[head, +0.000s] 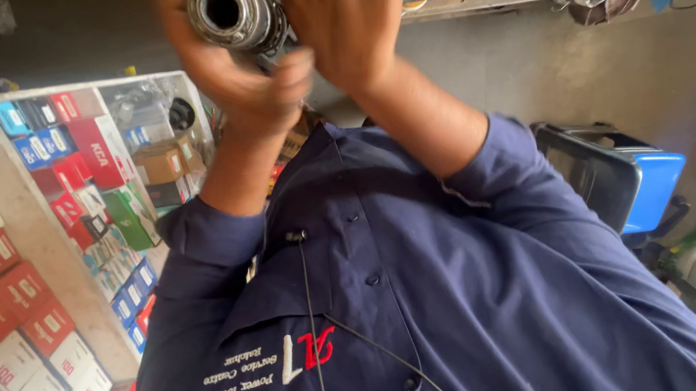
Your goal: The person assembles small cylindrical metal parts, applies lubricant from a yellow container, and uses a pipe wrench to tighten a component. They handle a cylindrical housing, a small metal piece, and a cloth, then place the assembled unit on the workbench.
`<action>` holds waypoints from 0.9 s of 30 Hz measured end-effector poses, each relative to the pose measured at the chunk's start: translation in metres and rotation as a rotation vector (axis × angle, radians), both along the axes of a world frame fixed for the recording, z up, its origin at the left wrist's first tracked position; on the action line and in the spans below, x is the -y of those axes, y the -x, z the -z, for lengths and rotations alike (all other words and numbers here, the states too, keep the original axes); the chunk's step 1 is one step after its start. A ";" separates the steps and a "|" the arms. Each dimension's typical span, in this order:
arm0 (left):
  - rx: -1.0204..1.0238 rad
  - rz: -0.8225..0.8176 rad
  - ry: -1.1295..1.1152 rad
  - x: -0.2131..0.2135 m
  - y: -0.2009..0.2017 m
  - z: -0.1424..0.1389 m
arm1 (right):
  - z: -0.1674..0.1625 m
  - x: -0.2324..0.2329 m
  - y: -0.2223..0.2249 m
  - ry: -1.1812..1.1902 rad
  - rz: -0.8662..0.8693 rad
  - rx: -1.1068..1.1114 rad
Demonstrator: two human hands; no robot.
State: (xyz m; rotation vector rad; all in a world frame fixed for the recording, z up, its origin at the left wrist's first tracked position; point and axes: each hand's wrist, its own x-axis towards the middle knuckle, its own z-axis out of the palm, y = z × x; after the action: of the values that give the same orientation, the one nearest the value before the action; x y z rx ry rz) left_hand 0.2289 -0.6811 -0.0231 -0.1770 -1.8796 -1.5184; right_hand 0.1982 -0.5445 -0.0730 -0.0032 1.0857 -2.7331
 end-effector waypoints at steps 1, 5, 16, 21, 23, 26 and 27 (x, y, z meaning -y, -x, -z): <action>0.074 0.011 0.012 -0.003 -0.004 0.001 | -0.003 0.000 -0.013 0.064 0.035 -0.031; 0.135 0.021 -0.072 -0.004 0.004 0.002 | -0.017 -0.030 -0.059 -0.441 -0.007 -0.502; 0.148 0.638 0.037 0.039 0.023 -0.023 | 0.127 -0.122 -0.110 -1.246 -0.502 0.072; 0.158 0.604 0.098 0.037 0.031 -0.027 | 0.216 -0.112 -0.064 -1.181 -0.565 0.080; 0.147 0.548 0.038 0.028 0.031 -0.034 | 0.241 -0.098 -0.031 -1.254 -0.550 0.186; 0.186 0.453 -0.099 0.008 0.024 -0.040 | 0.272 -0.081 0.020 -1.326 -0.491 0.263; 0.200 0.425 -0.126 0.005 0.022 -0.039 | 0.280 -0.077 0.031 -1.339 -0.485 0.285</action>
State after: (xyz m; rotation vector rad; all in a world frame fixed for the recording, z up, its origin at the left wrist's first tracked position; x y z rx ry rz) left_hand 0.2068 -0.6862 0.0154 -0.3998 -1.9777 -1.9983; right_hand 0.1667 -0.4680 -0.3530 0.2606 2.1655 -1.1637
